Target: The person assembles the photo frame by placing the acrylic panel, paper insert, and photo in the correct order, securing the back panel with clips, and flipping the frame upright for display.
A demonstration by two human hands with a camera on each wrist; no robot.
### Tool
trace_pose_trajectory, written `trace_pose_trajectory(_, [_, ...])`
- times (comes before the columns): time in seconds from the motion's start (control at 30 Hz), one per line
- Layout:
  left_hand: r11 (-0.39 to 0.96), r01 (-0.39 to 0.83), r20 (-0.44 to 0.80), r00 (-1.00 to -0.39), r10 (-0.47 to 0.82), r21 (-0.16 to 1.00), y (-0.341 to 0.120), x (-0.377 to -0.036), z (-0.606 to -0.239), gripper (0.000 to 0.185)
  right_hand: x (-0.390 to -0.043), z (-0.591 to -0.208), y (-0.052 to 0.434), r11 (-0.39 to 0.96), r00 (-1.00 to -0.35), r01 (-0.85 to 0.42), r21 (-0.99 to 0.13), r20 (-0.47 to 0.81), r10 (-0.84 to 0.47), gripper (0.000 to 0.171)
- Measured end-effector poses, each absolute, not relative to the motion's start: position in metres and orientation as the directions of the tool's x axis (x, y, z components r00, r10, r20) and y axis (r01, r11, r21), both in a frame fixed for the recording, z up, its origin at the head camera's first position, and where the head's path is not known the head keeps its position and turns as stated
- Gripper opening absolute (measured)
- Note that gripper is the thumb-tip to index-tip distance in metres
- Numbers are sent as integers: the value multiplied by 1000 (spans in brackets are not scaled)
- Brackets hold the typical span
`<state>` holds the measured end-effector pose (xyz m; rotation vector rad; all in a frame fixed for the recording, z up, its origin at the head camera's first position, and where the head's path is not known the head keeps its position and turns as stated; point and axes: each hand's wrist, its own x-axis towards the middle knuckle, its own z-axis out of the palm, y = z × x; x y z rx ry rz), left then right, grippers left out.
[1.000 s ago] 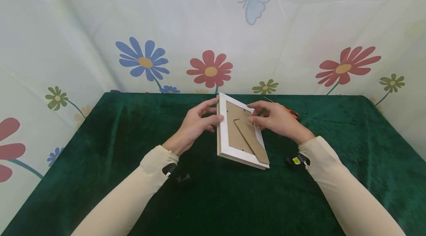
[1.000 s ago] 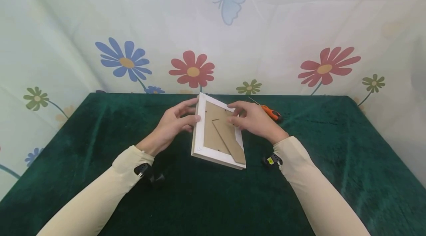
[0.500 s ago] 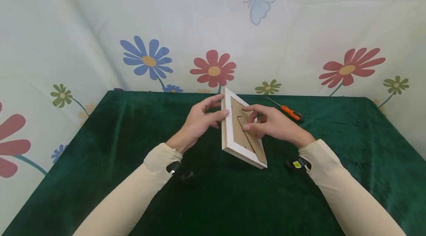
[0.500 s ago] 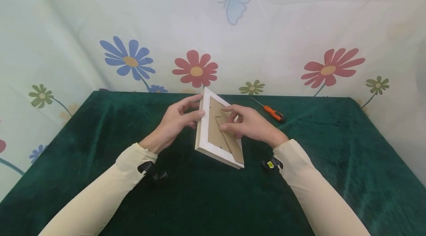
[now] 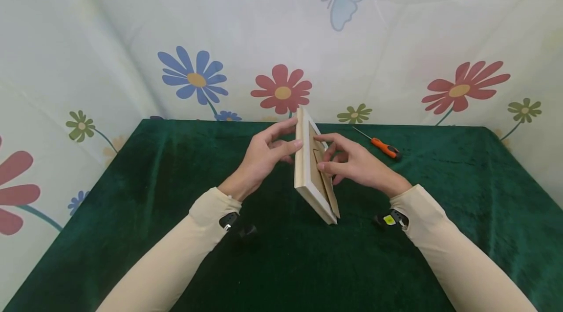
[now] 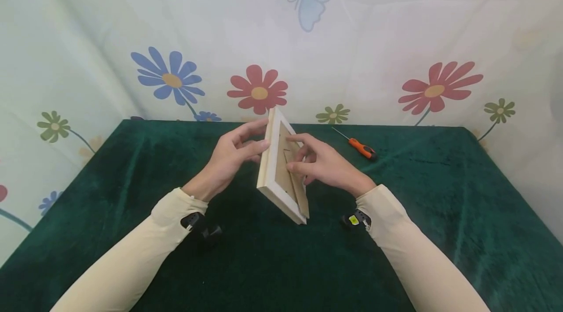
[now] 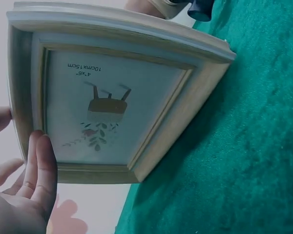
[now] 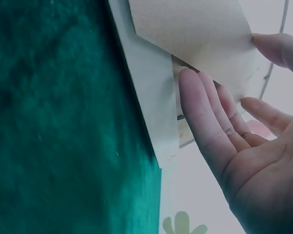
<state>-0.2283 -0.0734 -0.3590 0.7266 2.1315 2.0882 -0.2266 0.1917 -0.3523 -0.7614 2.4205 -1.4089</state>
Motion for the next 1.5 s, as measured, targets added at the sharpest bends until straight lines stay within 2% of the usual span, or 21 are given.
trace_pose_trajectory(0.33, [-49,270,267,-878,397,962,-74,-229,-353,55,-226,-355,186,325,-837,-258,-910,42,-545,70])
trace_pose_trajectory(0.63, [-14,284,265,-876,403,959,-72,-228,-358,53,-225,-354,186,361,-845,-260,-895,29,-534,65])
trace_pose_trajectory(0.87, [7,311,283,-872,401,950,-67,-225,-358,51,-222,-349,183,410,-877,-332,-850,118,-465,59])
trace_pose_trajectory(1.07, [42,324,281,-873,397,945,-65,-223,-358,49,-218,-345,182,362,-885,-355,-862,184,-428,51])
trace_pose_trajectory(1.5, [94,386,310,-844,437,918,-57,-215,-358,48,-211,-330,180,419,-927,-324,-848,196,-321,63])
